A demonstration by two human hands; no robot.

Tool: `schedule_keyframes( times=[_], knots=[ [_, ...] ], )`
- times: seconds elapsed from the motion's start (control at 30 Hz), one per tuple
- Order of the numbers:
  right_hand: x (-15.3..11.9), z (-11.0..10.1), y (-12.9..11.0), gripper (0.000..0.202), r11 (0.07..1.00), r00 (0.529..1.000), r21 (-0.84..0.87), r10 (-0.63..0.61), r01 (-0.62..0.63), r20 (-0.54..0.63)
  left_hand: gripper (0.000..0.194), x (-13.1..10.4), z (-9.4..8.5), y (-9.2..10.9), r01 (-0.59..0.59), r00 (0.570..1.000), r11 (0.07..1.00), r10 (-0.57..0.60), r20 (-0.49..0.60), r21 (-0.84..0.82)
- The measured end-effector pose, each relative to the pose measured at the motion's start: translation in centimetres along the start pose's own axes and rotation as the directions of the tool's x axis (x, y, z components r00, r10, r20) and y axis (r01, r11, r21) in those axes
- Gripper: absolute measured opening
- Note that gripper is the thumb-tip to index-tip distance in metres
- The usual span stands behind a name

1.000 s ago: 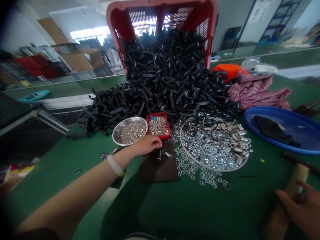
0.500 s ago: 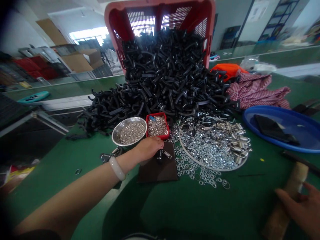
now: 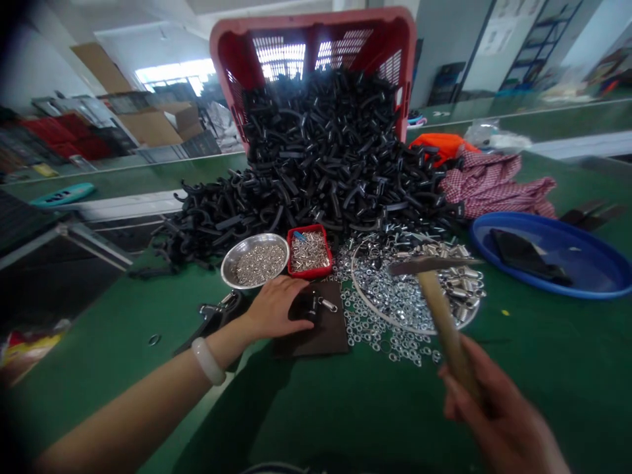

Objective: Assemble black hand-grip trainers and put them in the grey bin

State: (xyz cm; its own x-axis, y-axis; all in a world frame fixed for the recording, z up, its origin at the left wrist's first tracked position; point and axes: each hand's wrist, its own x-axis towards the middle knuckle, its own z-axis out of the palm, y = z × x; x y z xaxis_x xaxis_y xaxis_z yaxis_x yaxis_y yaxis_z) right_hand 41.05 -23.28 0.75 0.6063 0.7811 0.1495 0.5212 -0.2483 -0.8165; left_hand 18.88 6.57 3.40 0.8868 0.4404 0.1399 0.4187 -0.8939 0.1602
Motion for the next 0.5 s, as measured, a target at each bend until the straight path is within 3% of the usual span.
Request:
schedule_keyframes(
  times=[0.07,0.13,0.2,0.3,0.5],
  knots=[
    [1.3,2.4,-2.4,0.054,0.978,0.975,-0.069,-0.19,0.199,0.119,0.073,-0.3,0.5,0.0,0.055,0.997,0.998,-0.054,0.054,-0.015],
    [2.8,4.3,-3.7,0.053,0.916,0.918,-0.156,-0.335,0.37,0.211,0.067,-0.2,1.2,-0.1,0.098,0.994,0.994,-0.096,0.054,-0.043],
    [4.4,5.4,-4.5,0.053,0.861,0.862,-0.203,-0.391,0.466,0.322,0.064,0.0,1.9,-0.2,0.116,0.993,0.991,-0.115,0.015,-0.063],
    [5.9,5.5,-5.8,0.05,0.834,0.814,-0.22,-0.378,0.506,0.441,0.063,0.3,2.3,-0.3,0.112,0.993,0.991,-0.114,-0.018,-0.071],
    [6.0,4.7,-7.7,0.048,0.867,0.892,-0.254,-0.362,0.429,0.271,0.064,0.4,2.4,-0.4,0.138,0.99,0.986,-0.141,-0.025,-0.094]
  ],
)
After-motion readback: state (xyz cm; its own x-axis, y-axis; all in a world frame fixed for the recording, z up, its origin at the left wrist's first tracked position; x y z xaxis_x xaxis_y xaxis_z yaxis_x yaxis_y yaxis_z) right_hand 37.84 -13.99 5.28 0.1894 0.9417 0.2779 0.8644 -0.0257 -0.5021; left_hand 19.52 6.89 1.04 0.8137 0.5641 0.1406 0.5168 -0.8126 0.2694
